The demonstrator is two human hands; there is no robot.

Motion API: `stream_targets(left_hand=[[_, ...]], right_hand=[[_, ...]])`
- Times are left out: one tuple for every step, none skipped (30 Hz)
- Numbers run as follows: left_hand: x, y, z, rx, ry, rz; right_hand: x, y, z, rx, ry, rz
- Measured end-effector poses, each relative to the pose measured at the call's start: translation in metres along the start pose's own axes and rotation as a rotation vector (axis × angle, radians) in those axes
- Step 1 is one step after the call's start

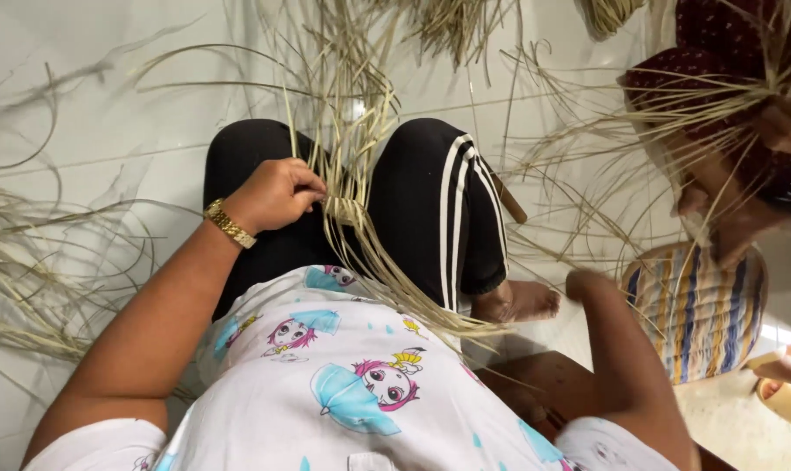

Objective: Weaving a straw hat by interlacing long strands of dried grass while sitting on the floor.

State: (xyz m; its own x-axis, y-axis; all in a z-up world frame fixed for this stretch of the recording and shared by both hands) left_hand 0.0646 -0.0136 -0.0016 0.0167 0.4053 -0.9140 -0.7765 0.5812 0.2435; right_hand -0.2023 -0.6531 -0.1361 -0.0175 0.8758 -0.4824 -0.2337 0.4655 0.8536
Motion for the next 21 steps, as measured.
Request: stream_targets(left_hand=[[0.0,-0.001,0.0,0.007,0.0,-0.005],[0.0,0.001,0.001,-0.009,-0.018,-0.001],[0.001,0.002,0.001,-0.026,-0.036,0.003],[0.0,0.003,0.0,-0.021,-0.035,0.001],[-0.001,0.004,-0.001,-0.031,-0.045,0.0],[-0.002,0.005,0.0,-0.043,-0.054,0.0],[-0.006,0.008,0.001,-0.04,-0.053,0.0],[-0.011,0.012,0.004,-0.062,0.02,-0.03],[-0.017,0.015,0.007,-0.083,0.093,-0.059],[-0.018,0.019,0.009,-0.084,0.092,-0.056],[-0.02,0.023,0.013,-0.139,0.107,-0.093],[-0.022,0.028,0.018,-0.196,0.122,-0.129],[-0.021,0.032,0.022,-0.197,0.12,-0.127],[-0.021,0.034,0.028,-0.241,0.14,-0.137],[-0.02,0.037,0.034,-0.284,0.16,-0.147],[-0.018,0.04,0.037,-0.283,0.162,-0.146],[-0.016,0.043,0.042,-0.302,0.177,-0.151],[-0.014,0.046,0.048,-0.324,0.19,-0.157],[-0.014,0.049,0.051,-0.325,0.191,-0.159],[-0.014,0.053,0.055,-0.35,0.201,-0.174],[-0.015,0.056,0.059,-0.376,0.212,-0.19]], right_hand=[[-0.001,-0.018,0.01,0.003,-0.007,-0.004],[-0.004,-0.034,0.024,-0.182,-0.242,-0.069],[-0.008,-0.05,0.037,-0.368,-0.477,-0.135],[0.009,-0.034,0.049,-0.365,-0.479,-0.138],[0.028,-0.018,0.064,-0.421,-0.582,-0.037],[0.047,-0.002,0.081,-0.478,-0.683,0.065],[0.064,0.026,0.097,-0.477,-0.683,0.063],[0.082,0.052,0.112,-0.408,-0.745,0.034],[0.1,0.079,0.127,-0.339,-0.805,0.004],[0.109,0.058,0.118,-0.337,-0.804,0.006],[0.115,0.037,0.109,-0.344,-0.798,-0.08],[0.123,0.017,0.099,-0.351,-0.791,-0.165],[0.124,0.005,0.091,-0.35,-0.791,-0.162],[0.123,-0.007,0.085,-0.352,-0.756,-0.182],[0.123,-0.019,0.079,-0.354,-0.721,-0.201],[0.124,-0.006,0.079,-0.352,-0.721,-0.204],[0.125,0.008,0.08,-0.34,-0.739,-0.205],[0.126,0.02,0.083,-0.331,-0.757,-0.206],[0.123,0.032,0.087,-0.334,-0.758,-0.207],[0.122,0.044,0.092,-0.319,-0.744,-0.127],[0.121,0.056,0.097,-0.305,-0.729,-0.047]])
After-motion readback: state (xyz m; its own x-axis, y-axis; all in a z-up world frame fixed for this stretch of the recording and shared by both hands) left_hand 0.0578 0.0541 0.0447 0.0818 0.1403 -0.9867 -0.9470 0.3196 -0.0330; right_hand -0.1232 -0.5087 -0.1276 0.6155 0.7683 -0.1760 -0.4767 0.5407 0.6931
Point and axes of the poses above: each hand's wrist, its own y-axis away from the middle knuckle, its own z-axis out of the back of the hand, x = y × z, the point moved 3 cm from there along -y, towards the middle knuckle, and after that the axes turned 4 degrees about y, right-handed, at the moved point
